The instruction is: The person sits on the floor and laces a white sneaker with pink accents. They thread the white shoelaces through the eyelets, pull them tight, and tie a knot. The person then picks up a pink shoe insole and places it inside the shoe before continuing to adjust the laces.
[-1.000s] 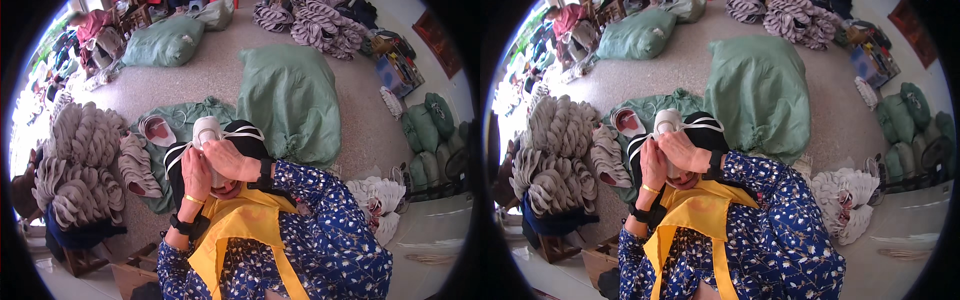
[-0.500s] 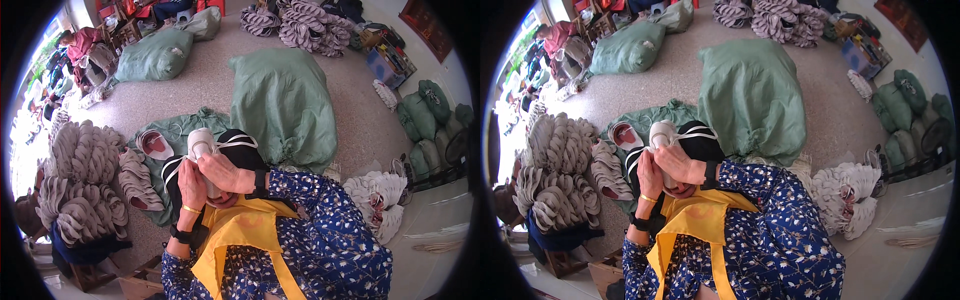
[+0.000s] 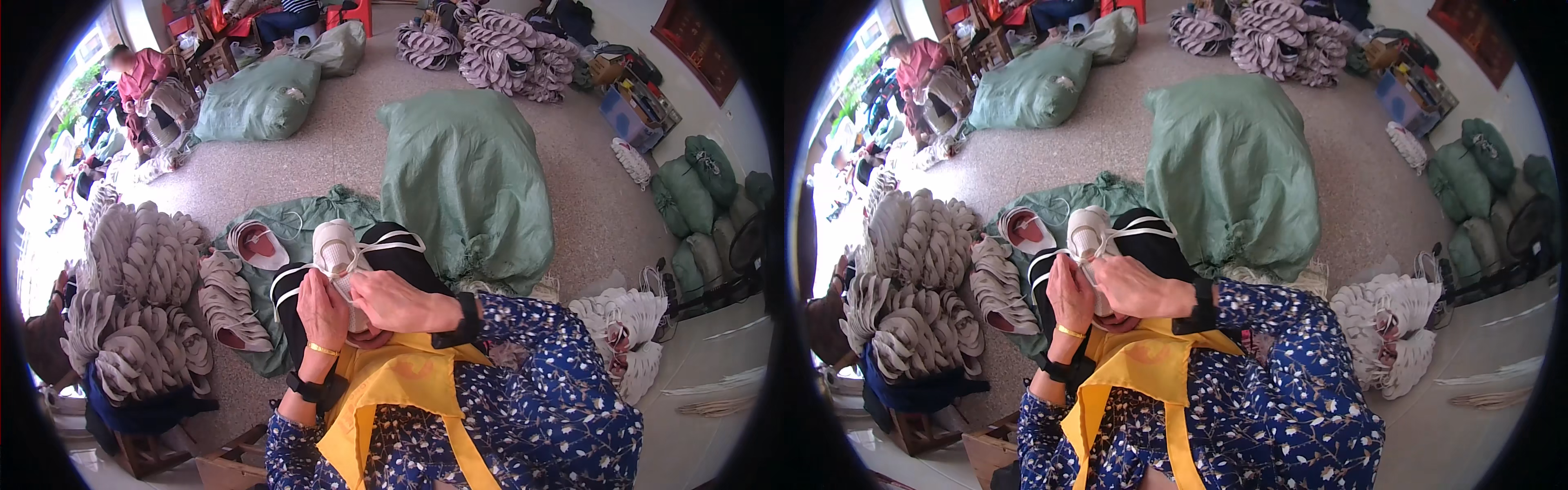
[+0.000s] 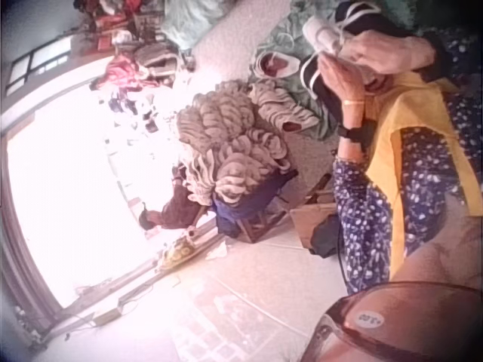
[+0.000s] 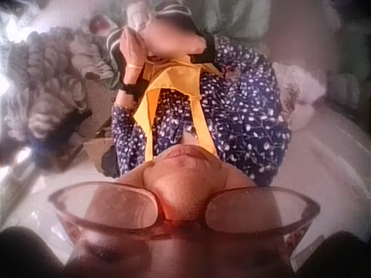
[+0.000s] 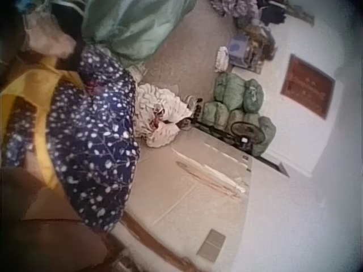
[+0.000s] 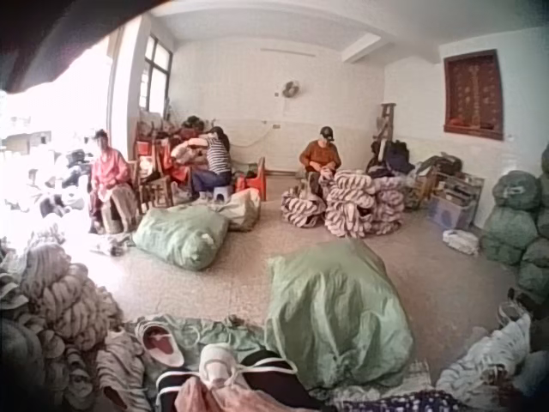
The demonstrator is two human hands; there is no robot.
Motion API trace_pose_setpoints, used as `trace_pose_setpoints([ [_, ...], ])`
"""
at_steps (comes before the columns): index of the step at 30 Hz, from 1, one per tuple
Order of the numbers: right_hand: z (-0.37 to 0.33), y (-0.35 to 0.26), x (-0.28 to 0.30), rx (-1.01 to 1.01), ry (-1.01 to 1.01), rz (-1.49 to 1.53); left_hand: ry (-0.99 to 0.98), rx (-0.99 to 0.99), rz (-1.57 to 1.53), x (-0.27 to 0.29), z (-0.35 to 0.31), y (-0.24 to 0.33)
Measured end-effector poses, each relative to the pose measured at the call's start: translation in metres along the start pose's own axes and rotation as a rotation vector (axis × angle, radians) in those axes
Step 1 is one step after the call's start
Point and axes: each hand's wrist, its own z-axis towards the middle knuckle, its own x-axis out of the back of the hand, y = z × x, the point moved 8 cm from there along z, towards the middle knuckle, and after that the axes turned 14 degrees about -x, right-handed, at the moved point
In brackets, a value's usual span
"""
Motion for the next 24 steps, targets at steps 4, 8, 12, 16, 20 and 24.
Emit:
trace_pose_setpoints([
  [4, -0.024, -0.028, 0.035, -0.139, -0.236, 0.223, 0.022, -0.017, -0.016, 0.002, 0.002, 0.003],
  [8, -0.045, -0.089, 0.120, -0.205, -0.298, 0.444, -0.072, 0.048, -0.047, 0.000, 0.002, 0.001],
  [12, -0.026, -0.076, 0.122, -0.201, -0.297, 0.473, 0.016, -0.044, -0.119, 0.009, 0.010, 0.009],
  [16, 0.000, -0.066, 0.132, -0.244, -0.331, 0.529, 0.013, 0.111, -0.634, 0.029, 0.029, 0.038],
  [20, 0.015, -0.059, 0.126, -0.261, -0.349, 0.682, 0.068, 0.028, -0.724, 0.053, 0.055, 0.062],
  [24, 0.017, -0.066, 0.130, -0.117, -0.304, 0.807, 0.124, 0.206, -1.009, 0.042, 0.064, 0.052],
])
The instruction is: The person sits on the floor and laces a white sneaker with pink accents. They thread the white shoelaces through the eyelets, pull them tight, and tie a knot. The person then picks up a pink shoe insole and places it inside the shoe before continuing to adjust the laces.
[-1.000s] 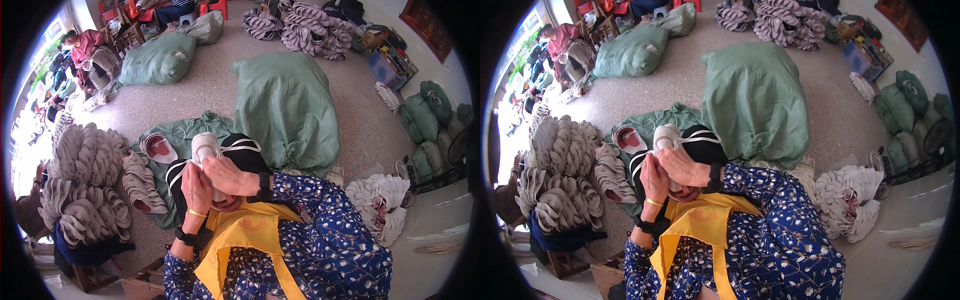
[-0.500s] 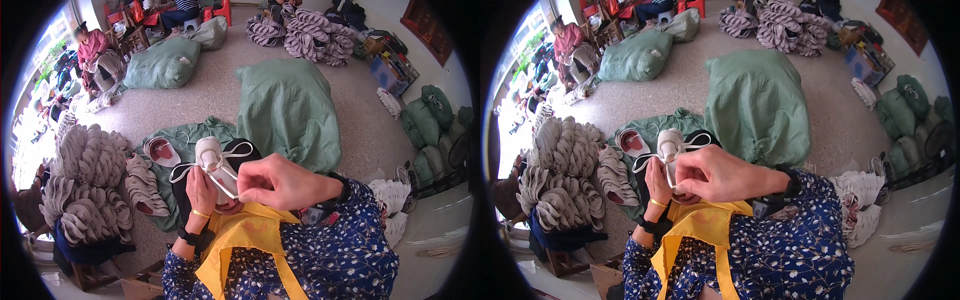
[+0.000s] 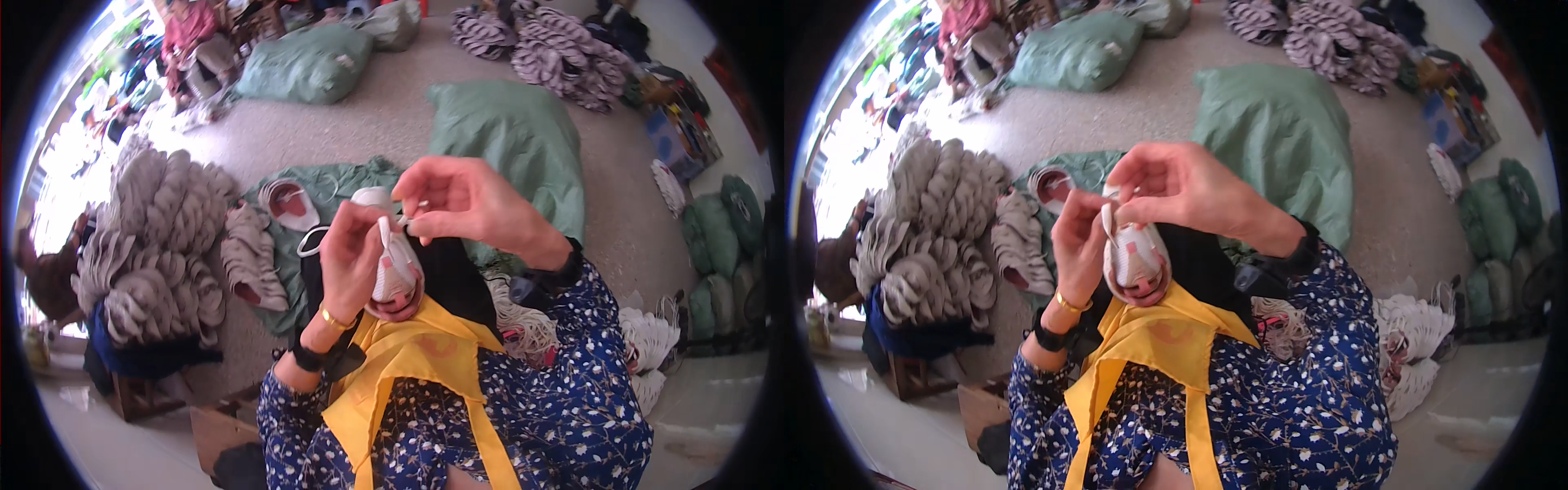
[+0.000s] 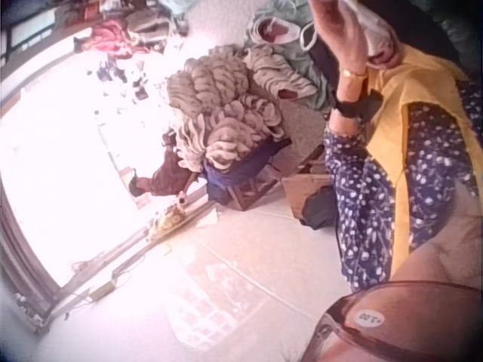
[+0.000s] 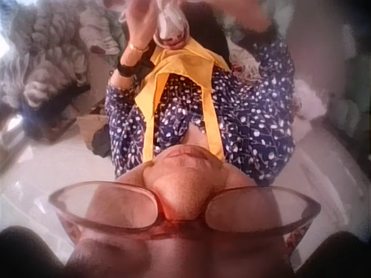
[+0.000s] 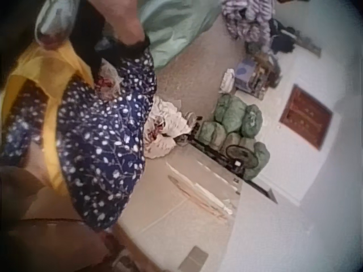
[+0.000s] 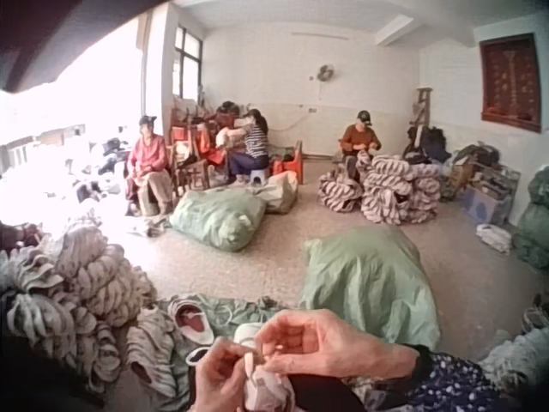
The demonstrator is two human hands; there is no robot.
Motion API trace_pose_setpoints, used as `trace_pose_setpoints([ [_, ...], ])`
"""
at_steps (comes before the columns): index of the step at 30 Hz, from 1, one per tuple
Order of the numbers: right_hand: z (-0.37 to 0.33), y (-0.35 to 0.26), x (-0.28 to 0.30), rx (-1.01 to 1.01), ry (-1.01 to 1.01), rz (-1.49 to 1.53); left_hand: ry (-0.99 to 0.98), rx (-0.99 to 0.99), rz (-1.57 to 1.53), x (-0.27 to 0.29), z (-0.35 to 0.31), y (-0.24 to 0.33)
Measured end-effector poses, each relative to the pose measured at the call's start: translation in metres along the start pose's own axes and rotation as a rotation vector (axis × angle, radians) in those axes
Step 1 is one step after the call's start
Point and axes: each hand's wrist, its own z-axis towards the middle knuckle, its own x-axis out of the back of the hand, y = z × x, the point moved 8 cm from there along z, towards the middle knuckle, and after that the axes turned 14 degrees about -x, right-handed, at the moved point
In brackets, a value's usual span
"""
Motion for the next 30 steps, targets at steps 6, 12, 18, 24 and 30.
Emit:
trace_pose_setpoints([
  [6, 0.020, 0.007, 0.010, 0.034, 0.197, 0.072, 0.032, 0.043, -0.202, 0.001, 0.002, -0.011],
  [12, 0.030, 0.005, 0.021, 0.046, 0.297, -0.016, 0.115, 0.016, -0.205, -0.005, 0.014, -0.009],
  [18, 0.035, 0.006, 0.018, 0.023, 0.318, -0.055, 0.042, 0.127, -0.237, -0.008, 0.014, -0.014],
  [24, 0.036, 0.014, 0.023, 0.016, 0.345, -0.012, 0.115, 0.269, -0.516, -0.009, 0.013, -0.028],
  [30, 0.030, 0.032, 0.028, -0.022, 0.362, -0.028, 0.104, 0.268, -0.575, -0.007, 0.015, -0.030],
])
